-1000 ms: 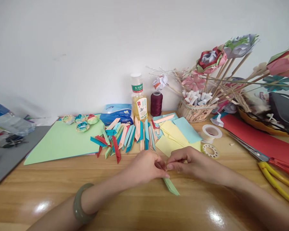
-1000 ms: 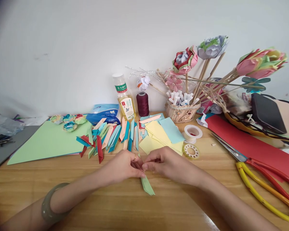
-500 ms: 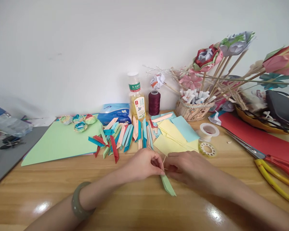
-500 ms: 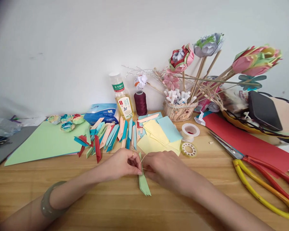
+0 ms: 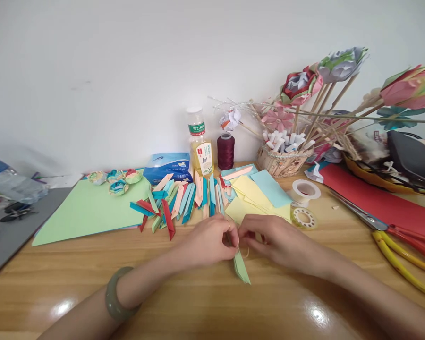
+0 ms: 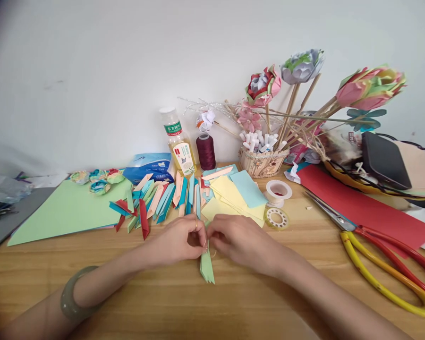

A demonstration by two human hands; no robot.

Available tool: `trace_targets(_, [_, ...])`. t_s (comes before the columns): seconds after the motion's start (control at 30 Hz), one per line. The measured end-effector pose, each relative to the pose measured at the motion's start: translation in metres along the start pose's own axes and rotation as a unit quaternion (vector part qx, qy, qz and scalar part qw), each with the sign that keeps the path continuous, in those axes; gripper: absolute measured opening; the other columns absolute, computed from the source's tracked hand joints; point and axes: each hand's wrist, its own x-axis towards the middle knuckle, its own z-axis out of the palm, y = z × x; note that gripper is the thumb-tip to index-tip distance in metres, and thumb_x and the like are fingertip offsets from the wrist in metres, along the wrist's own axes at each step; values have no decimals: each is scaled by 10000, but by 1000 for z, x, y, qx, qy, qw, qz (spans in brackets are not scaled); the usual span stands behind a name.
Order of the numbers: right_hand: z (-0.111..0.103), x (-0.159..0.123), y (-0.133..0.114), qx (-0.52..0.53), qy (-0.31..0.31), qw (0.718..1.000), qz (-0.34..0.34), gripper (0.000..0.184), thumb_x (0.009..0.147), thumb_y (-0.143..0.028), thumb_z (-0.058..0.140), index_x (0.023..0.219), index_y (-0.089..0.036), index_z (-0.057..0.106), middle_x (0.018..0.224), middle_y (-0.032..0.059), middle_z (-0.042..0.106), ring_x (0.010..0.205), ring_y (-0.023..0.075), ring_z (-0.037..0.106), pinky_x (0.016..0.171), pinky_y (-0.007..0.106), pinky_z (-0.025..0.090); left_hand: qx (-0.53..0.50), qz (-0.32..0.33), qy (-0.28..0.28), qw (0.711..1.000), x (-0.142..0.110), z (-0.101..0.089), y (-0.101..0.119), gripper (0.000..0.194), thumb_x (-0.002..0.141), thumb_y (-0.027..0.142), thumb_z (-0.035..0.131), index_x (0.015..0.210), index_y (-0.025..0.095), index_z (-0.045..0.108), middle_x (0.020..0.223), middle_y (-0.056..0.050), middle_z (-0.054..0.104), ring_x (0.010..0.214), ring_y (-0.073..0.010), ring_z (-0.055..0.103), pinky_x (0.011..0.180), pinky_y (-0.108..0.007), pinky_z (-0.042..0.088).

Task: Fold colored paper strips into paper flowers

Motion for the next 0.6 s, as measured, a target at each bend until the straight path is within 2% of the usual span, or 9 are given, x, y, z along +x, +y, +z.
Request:
trace_targets(0.07, [5,3,4,33,38,999,12,152,804,-140,448,778,-169,595,769,32,619,671,134,542,598,228,391,92,62,35,993,-2,1,1,72,643,135,561,686,189,582,788,1,581,748,-136,543,642,-235,405])
trace_targets(0.13, [10,5,8,68,50,996,14,129,795,-130,450,774,-170,571,760,22,613,664,129,536,606,228,402,152,117,47,980,-2,3,-2,87,670,119,516,696,191,557,755,3,581,719,-134,541,620,-234,393])
trace_targets(0.3, [16,5,14,114,52,992,27,105,784,-123,446,770,-177,535,726,-1,615,631,120,534,583,220,404,205,220,52,952,1,3,-13,120,727,93,436,747,197,492,716,9,584,675,-119,538,590,-220,375])
trace_targets(0.47, [17,7,15,109,59,991,44,117,769,-127,443,794,-165,551,720,6,616,619,122,529,562,217,396,195,238,66,949,3,-1,-19,103,752,112,435,799,195,471,764,-9,591,719,-125,547,612,-223,389])
trace_targets(0.6, [17,7,13,90,55,993,46,147,756,-138,464,753,-155,610,675,4,613,596,122,507,553,218,372,170,252,50,951,4,-2,-21,116,770,106,411,829,193,460,811,-20,592,763,-123,543,649,-222,411])
